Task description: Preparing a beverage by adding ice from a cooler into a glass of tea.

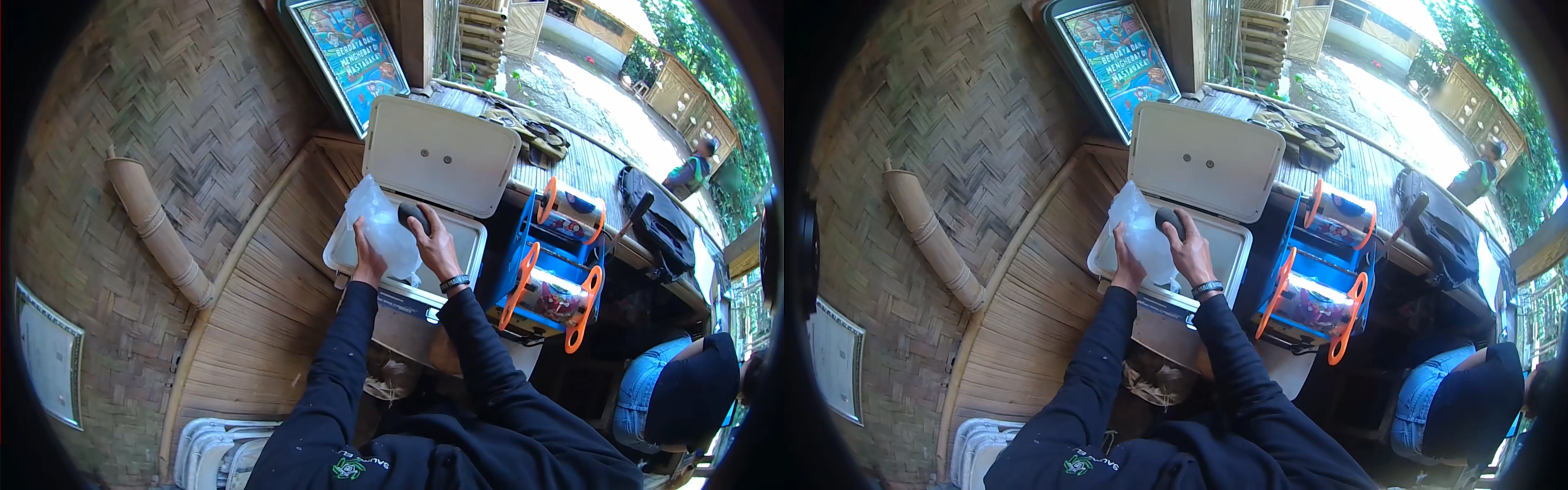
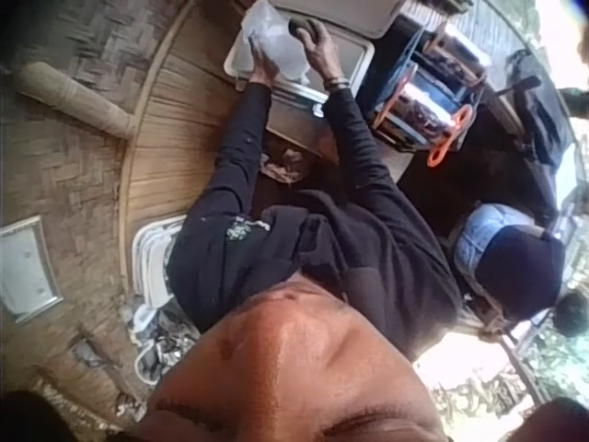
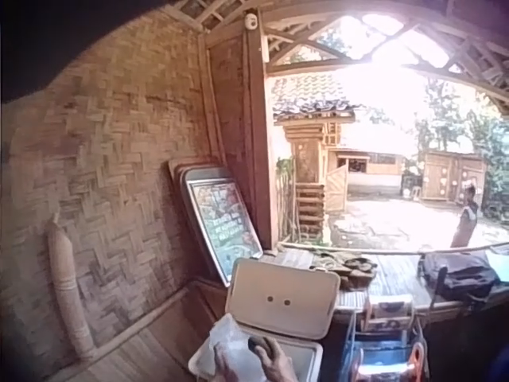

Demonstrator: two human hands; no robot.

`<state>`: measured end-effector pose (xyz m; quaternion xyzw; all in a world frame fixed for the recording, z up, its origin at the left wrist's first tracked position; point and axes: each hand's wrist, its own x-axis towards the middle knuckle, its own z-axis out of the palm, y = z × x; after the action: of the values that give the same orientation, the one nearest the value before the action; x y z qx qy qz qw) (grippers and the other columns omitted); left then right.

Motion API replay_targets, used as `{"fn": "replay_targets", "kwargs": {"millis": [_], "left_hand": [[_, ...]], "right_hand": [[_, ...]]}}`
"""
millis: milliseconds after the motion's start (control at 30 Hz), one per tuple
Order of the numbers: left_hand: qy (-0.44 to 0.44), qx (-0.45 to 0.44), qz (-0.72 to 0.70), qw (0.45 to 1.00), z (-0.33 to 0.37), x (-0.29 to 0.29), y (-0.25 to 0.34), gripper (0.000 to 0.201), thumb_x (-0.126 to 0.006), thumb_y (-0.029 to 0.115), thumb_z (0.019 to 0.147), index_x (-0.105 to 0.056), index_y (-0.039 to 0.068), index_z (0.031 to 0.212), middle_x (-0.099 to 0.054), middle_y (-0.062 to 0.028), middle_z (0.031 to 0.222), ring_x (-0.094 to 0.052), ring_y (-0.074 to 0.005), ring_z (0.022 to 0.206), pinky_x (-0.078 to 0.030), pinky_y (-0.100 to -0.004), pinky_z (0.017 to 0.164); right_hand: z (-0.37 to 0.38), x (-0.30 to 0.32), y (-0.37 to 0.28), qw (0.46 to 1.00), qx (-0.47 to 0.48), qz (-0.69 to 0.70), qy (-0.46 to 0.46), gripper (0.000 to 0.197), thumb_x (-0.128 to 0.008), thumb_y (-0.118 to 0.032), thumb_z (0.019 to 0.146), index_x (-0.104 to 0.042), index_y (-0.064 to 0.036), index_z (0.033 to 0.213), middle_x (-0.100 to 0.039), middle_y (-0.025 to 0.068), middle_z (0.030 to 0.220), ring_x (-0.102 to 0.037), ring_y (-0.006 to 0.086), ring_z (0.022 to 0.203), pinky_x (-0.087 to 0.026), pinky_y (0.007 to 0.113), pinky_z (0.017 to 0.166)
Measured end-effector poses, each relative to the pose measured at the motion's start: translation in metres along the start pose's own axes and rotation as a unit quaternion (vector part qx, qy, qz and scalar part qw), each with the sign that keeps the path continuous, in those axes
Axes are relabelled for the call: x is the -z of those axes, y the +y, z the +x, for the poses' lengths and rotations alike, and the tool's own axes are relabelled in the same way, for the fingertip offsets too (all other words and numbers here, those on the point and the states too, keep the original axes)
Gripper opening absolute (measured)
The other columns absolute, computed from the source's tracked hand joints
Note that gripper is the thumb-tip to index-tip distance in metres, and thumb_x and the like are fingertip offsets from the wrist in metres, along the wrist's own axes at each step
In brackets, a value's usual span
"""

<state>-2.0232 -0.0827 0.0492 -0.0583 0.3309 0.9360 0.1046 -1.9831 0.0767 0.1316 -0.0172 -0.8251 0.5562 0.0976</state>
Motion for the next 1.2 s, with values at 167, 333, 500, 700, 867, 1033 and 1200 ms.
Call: {"fn": "replay_targets", "kwargs": {"millis": [167,333,500,700,867,1033,1200], "left_hand": [[-0.001,0.019,0.018,1.000,-0.012,-0.023,0.002,0.067,-0.034,0.062,0.092,-0.051,0.010,0.131,-0.060,-0.0089,0.117,-0.058,-0.0233,0.107,-0.048,-0.0377,0.090],[0.037,0.049,0.028,0.998,-0.014,-0.030,0.001,0.069,-0.043,0.065,0.092,-0.049,0.011,0.134,-0.061,-0.0088,0.117,-0.059,-0.0241,0.106,-0.049,-0.0394,0.091],[0.024,0.060,0.040,0.997,-0.009,0.000,0.002,0.072,-0.043,0.068,0.092,-0.048,0.011,0.136,-0.062,-0.0084,0.116,-0.062,-0.0247,0.101,-0.052,-0.0390,0.088],[-0.045,0.012,-0.038,0.998,-0.014,-0.014,-0.005,0.074,-0.044,0.064,0.093,-0.040,0.009,0.142,-0.057,-0.0141,0.128,-0.059,-0.0311,0.112,-0.050,-0.0465,0.095],[-0.057,0.025,-0.013,0.998,-0.032,-0.024,0.018,0.076,-0.044,0.063,0.093,-0.036,0.009,0.145,-0.055,-0.0145,0.131,-0.058,-0.0345,0.113,-0.049,-0.0476,0.097],[-0.042,0.000,-0.025,0.999,-0.013,-0.026,0.001,0.068,-0.044,0.060,0.095,-0.043,0.010,0.141,-0.059,-0.0107,0.125,-0.061,-0.0274,0.110,-0.050,-0.0419,0.096],[-0.039,0.049,-0.068,0.996,-0.006,0.006,-0.018,0.059,-0.042,0.057,0.096,-0.050,0.012,0.135,-0.062,-0.0066,0.120,-0.060,-0.0226,0.111,-0.049,-0.0375,0.096]], "right_hand": [[-0.006,0.017,0.018,0.999,-0.029,0.022,0.000,0.050,-0.058,-0.039,0.094,-0.053,-0.0093,0.133,-0.067,0.0252,0.110,-0.066,0.0402,0.100,-0.052,0.043,0.086],[-0.001,0.019,0.022,1.000,0.013,0.000,0.016,0.050,-0.060,-0.039,0.093,-0.053,-0.0095,0.133,-0.068,0.0255,0.104,-0.067,0.0403,0.097,-0.052,0.043,0.083],[-0.012,0.015,-0.010,0.999,-0.040,-0.019,-0.028,0.048,-0.062,-0.037,0.091,-0.055,-0.0080,0.128,-0.069,0.0244,0.097,-0.069,0.0403,0.088,-0.053,0.043,0.079],[0.001,0.033,-0.062,0.989,0.144,0.005,0.029,0.042,-0.063,-0.029,0.092,-0.056,-0.0050,0.125,-0.068,0.0255,0.100,-0.069,0.0402,0.089,-0.054,0.042,0.077],[0.007,0.066,-0.167,0.898,0.351,0.138,0.227,0.049,-0.061,-0.017,0.095,-0.044,-0.0039,0.139,-0.065,0.0229,0.113,-0.067,0.0234,0.096,-0.052,0.035,0.079],[0.023,0.018,-0.045,0.947,0.306,-0.088,0.052,0.046,-0.063,-0.022,0.090,-0.051,-0.0091,0.133,-0.065,0.0309,0.104,-0.064,0.0474,0.094,-0.053,0.049,0.081],[0.016,-0.005,-0.012,0.985,0.088,-0.141,-0.052,0.044,-0.063,-0.034,0.092,-0.054,-0.0095,0.128,-0.067,0.0278,0.100,-0.064,0.0463,0.093,-0.053,0.049,0.081]]}}
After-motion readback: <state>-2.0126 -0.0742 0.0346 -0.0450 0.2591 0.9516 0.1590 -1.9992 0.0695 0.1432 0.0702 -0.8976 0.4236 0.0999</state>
